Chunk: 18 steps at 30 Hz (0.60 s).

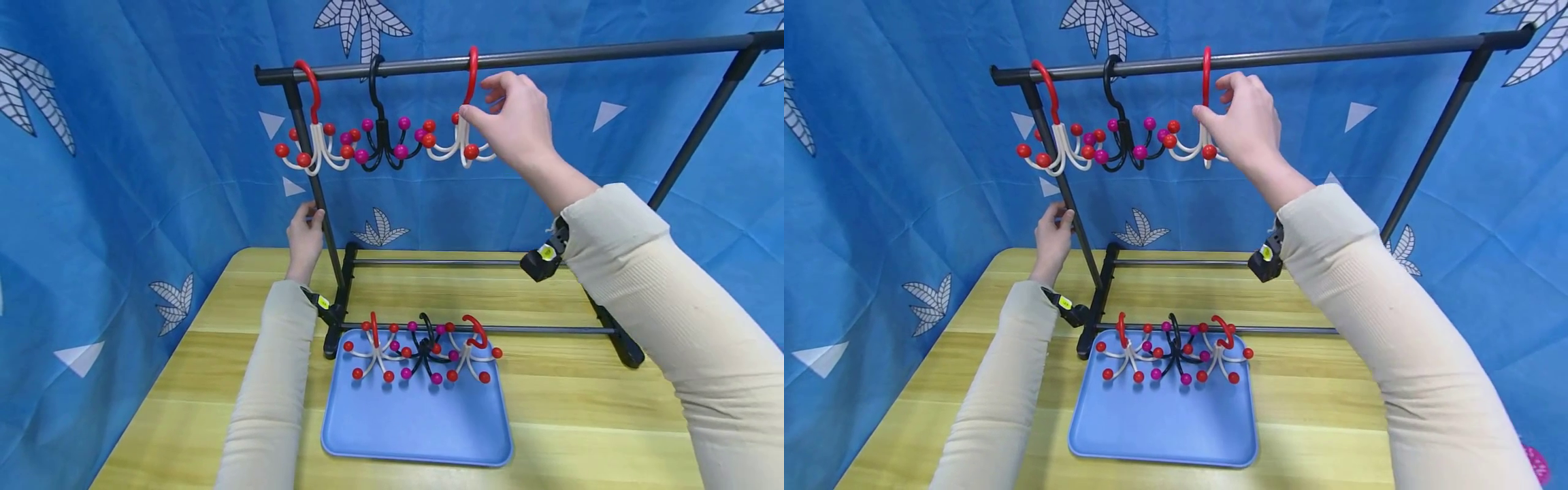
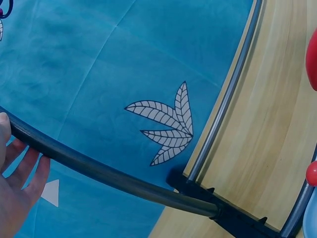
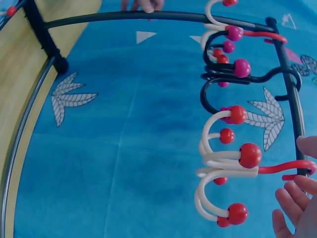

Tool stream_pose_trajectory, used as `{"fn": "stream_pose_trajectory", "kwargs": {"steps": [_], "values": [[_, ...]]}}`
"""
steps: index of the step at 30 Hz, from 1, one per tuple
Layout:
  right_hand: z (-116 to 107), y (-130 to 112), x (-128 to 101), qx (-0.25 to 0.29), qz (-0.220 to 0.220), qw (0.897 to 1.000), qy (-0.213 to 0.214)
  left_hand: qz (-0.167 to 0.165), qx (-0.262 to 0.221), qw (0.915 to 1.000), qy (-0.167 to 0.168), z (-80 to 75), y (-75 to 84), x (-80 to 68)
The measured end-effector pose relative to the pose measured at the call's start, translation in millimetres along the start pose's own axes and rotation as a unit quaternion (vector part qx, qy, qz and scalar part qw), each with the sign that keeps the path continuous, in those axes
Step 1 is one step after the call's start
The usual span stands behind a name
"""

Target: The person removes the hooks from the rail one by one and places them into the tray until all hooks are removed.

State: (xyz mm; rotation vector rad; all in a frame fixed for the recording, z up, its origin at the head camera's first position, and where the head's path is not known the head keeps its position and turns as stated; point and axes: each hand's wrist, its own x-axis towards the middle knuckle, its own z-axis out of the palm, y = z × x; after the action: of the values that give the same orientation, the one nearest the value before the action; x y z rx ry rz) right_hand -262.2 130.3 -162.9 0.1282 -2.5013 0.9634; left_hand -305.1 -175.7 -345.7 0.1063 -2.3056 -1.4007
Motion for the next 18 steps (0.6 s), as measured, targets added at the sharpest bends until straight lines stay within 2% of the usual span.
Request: {"fn": "stream_pose_trajectory", "kwargs": {"steps": [4,7,18], "values": [[4.1,-4.5,9.0,0.015,0.035,0.999,0.005,0.002,0.000,1.0000,0.000,-0.2,-1.0,-0.5],[6.7,-5.6,14.3,0.024,0.046,0.999,0.010,0.002,0.000,1.0000,0.000,-0.4,-2.2,-0.7],[8.3,-4.8,18.3,0.015,0.010,0.999,0.027,0.014,0.020,0.9997,0.007,-1.6,-2.4,0.0]]}}
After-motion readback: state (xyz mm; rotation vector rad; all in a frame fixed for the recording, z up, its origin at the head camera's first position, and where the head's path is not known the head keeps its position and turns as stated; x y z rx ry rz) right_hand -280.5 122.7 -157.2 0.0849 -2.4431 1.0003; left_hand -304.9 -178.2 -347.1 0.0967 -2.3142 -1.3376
